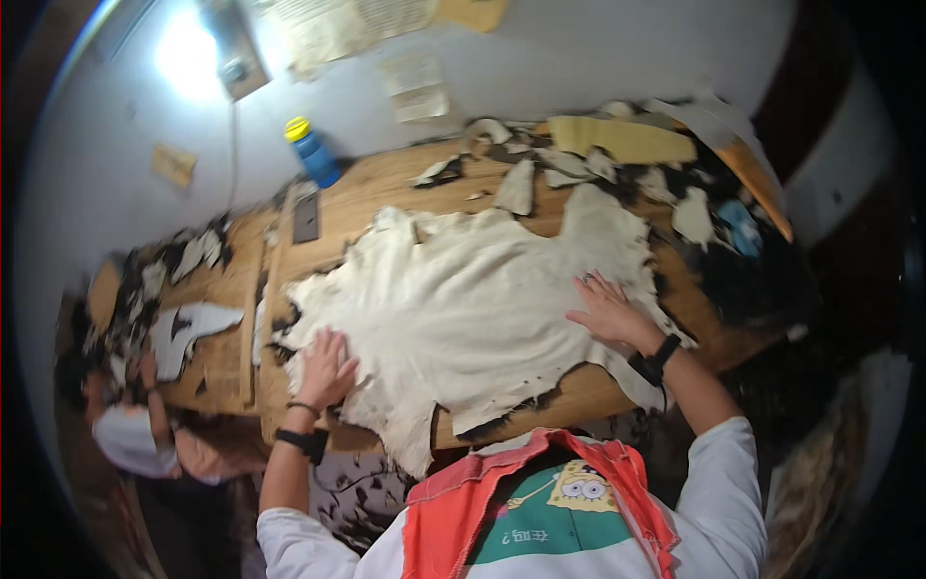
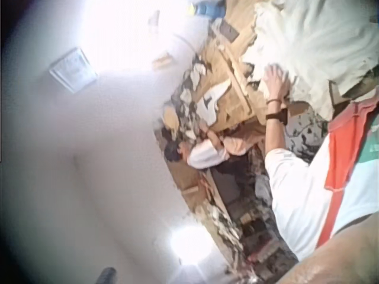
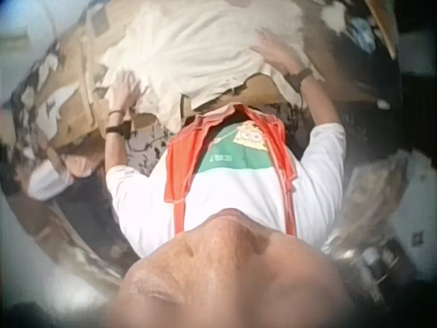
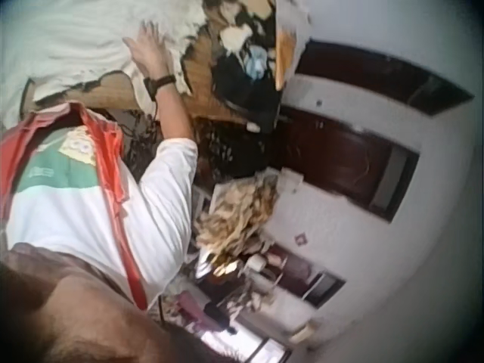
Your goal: Inspecting, flattening, and trimming various animal skins on a workbench in a leather workshop.
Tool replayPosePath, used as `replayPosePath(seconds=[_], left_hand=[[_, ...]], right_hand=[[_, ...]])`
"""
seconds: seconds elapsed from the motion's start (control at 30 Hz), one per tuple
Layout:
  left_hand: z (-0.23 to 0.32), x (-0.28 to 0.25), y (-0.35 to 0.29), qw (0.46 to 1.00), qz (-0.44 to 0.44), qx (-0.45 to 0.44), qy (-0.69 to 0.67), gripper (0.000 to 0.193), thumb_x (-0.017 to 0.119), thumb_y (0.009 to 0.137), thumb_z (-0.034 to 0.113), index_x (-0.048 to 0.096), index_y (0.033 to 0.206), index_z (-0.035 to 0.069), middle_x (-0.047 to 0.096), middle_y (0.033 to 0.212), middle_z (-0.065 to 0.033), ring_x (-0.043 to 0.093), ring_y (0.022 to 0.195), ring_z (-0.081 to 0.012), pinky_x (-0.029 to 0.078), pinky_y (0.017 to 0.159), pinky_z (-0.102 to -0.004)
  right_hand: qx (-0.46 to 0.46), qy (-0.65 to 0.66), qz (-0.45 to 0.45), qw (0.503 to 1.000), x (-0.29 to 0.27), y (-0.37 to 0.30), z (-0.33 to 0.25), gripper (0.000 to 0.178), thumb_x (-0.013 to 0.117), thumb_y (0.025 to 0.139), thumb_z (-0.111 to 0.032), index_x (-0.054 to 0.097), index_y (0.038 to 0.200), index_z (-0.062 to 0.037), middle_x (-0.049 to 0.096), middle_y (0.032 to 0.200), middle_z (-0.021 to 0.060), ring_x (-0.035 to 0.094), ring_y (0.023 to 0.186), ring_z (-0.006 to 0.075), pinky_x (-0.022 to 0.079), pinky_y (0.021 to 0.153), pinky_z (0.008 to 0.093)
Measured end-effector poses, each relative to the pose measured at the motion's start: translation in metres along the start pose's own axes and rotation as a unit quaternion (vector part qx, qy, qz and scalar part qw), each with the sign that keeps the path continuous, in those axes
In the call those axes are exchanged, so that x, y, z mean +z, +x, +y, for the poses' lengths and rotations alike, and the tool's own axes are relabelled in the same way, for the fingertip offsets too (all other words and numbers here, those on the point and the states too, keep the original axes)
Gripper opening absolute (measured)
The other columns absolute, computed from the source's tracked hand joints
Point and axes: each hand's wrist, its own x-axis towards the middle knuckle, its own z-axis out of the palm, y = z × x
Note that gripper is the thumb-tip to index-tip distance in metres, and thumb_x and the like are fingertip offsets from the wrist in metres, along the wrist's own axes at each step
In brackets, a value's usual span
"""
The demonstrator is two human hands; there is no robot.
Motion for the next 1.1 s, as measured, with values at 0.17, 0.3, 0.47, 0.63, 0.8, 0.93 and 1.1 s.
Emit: replayPosePath(seconds=[0.17, 0.3, 0.47, 0.63, 0.8, 0.93, 1.1], left_hand=[[0.069, 0.038, -0.031, 0.998, 0.008, -0.019, -0.051, 0.091, 0.051, 0.088, 0.066, 0.021, 0.155, 0.012, 0.013, 0.161, -0.0212, 0.007, 0.150, -0.0389, 0.011, 0.114, -0.0634], [0.086, 0.051, -0.022, 0.992, 0.105, 0.015, -0.061, 0.106, 0.054, 0.077, 0.077, 0.025, 0.153, 0.010, 0.014, 0.160, -0.0216, 0.009, 0.148, -0.0407, 0.010, 0.113, -0.0657], [0.108, 0.034, -0.035, 0.989, 0.132, -0.015, -0.062, 0.101, 0.060, 0.074, 0.071, 0.033, 0.150, 0.010, 0.020, 0.159, -0.0195, 0.015, 0.148, -0.0392, 0.015, 0.113, -0.0644], [0.106, 0.038, -0.036, 0.981, 0.178, -0.043, -0.059, 0.088, 0.063, 0.076, 0.061, 0.041, 0.145, 0.012, 0.028, 0.157, -0.0179, 0.021, 0.147, -0.0371, 0.019, 0.113, -0.0628], [0.106, 0.037, -0.032, 0.980, 0.189, -0.032, -0.060, 0.082, 0.066, 0.075, 0.054, 0.044, 0.143, 0.012, 0.032, 0.154, -0.0176, 0.024, 0.145, -0.0370, 0.021, 0.113, -0.0625], [0.104, 0.030, -0.033, 0.982, 0.182, -0.021, -0.041, 0.083, 0.065, 0.076, 0.055, 0.043, 0.144, 0.012, 0.031, 0.155, -0.0175, 0.023, 0.146, -0.0380, 0.020, 0.113, -0.0630], [0.105, 0.032, -0.033, 0.989, 0.128, -0.042, -0.054, 0.088, 0.063, 0.076, 0.057, 0.037, 0.148, 0.014, 0.024, 0.158, -0.0171, 0.017, 0.148, -0.0381, 0.018, 0.113, -0.0640]], right_hand=[[-0.242, -0.046, 0.019, 0.969, -0.006, 0.036, -0.089, 0.079, 0.059, 0.092, -0.044, 0.027, 0.149, 0.0001, 0.026, 0.156, 0.0215, 0.019, 0.147, 0.0372, 0.021, 0.114, 0.0600], [-0.360, -0.095, -0.040, 0.927, 0.014, 0.061, -0.151, 0.078, 0.060, 0.092, -0.040, 0.025, 0.151, -0.0018, 0.022, 0.157, 0.0236, 0.018, 0.147, 0.0383, 0.020, 0.113, 0.0604], [-0.490, 0.006, -0.171, 0.855, 0.033, 0.099, -0.213, 0.073, 0.057, 0.096, -0.039, 0.027, 0.151, -0.0036, 0.029, 0.155, 0.0225, 0.024, 0.146, 0.0351, 0.022, 0.114, 0.0563], [-0.368, 0.446, -0.393, 0.715, 0.034, 0.098, -0.251, 0.065, 0.038, 0.103, -0.049, 0.032, 0.150, -0.0046, 0.041, 0.149, 0.0167, 0.038, 0.140, 0.0280, 0.031, 0.111, 0.0441], [-0.227, 0.601, -0.501, 0.579, 0.075, 0.147, -0.219, 0.059, 0.041, 0.104, -0.043, 0.035, 0.146, -0.0023, 0.049, 0.139, 0.0176, 0.055, 0.124, 0.0268, 0.051, 0.094, 0.0388], [-0.129, 0.747, -0.462, 0.461, 0.071, 0.144, -0.213, 0.054, 0.039, 0.106, -0.036, 0.031, 0.147, -0.0013, 0.047, 0.139, 0.0207, 0.056, 0.121, 0.0287, 0.056, 0.093, 0.0393], [-0.104, 0.756, -0.483, 0.430, 0.078, 0.151, -0.208, 0.053, 0.039, 0.106, -0.034, 0.030, 0.148, -0.0033, 0.042, 0.145, 0.0191, 0.054, 0.124, 0.0307, 0.055, 0.094, 0.0420]])
